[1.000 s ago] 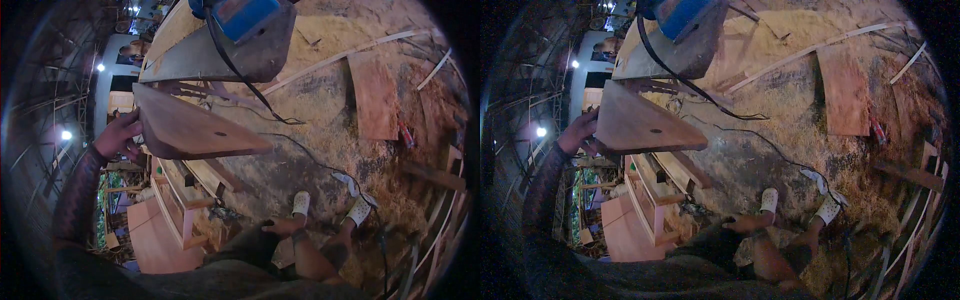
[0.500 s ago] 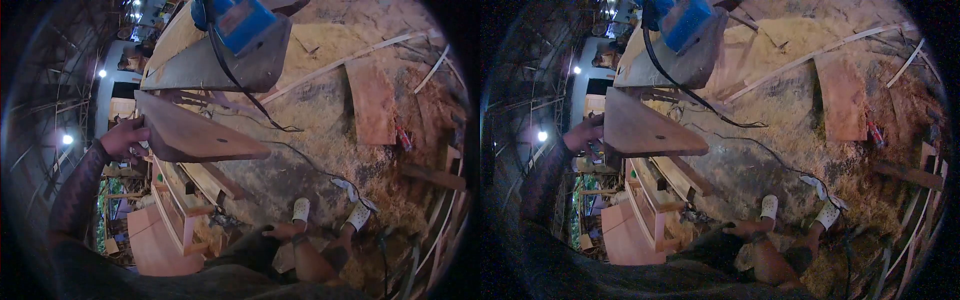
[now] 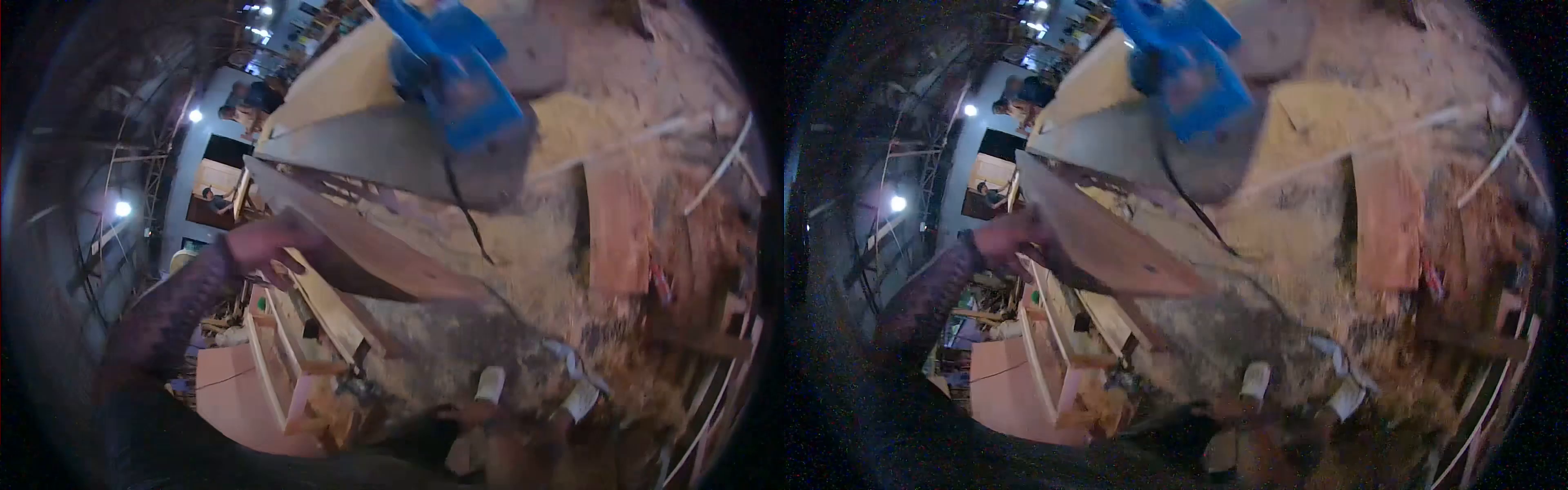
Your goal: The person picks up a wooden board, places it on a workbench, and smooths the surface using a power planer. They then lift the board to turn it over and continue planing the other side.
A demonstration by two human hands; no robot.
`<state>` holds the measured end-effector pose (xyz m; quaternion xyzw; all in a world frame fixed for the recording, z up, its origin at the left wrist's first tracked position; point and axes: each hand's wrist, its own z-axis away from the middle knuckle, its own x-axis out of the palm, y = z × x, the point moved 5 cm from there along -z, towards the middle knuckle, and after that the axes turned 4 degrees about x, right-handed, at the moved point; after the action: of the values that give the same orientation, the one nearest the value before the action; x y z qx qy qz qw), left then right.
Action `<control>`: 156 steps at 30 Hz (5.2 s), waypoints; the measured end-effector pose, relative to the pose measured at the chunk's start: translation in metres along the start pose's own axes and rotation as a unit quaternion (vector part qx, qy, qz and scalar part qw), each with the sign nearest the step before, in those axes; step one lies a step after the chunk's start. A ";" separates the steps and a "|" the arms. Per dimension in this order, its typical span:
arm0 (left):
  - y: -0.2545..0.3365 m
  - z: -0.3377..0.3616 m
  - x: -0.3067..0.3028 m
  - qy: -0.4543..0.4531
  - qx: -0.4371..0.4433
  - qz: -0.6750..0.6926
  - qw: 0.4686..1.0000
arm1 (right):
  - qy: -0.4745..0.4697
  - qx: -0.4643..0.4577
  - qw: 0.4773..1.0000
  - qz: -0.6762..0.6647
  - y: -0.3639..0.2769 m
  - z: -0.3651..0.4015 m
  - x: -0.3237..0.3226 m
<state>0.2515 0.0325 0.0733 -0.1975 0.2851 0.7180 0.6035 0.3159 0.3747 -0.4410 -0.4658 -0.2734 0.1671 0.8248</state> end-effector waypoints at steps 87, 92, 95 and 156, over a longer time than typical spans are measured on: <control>-0.343 -0.082 0.174 -0.123 0.476 0.184 0.851 | 0.360 0.104 0.846 0.379 -0.545 0.205 -0.125; -0.249 -0.083 0.168 -0.090 0.449 0.106 0.883 | 0.344 0.075 0.859 0.372 -0.521 0.203 -0.143; -0.167 -0.086 0.164 -0.080 0.463 0.309 0.827 | 0.322 0.118 0.856 0.387 -0.530 0.204 -0.144; -0.003 -0.011 0.166 0.215 0.114 0.512 0.823 | -0.089 -0.112 0.967 -0.213 -0.373 0.147 -0.215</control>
<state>0.2219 0.1508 -0.0404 -0.1024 0.5479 0.8253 0.0901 0.0641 0.1698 -0.1229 -0.4693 -0.4552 -0.0034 0.7567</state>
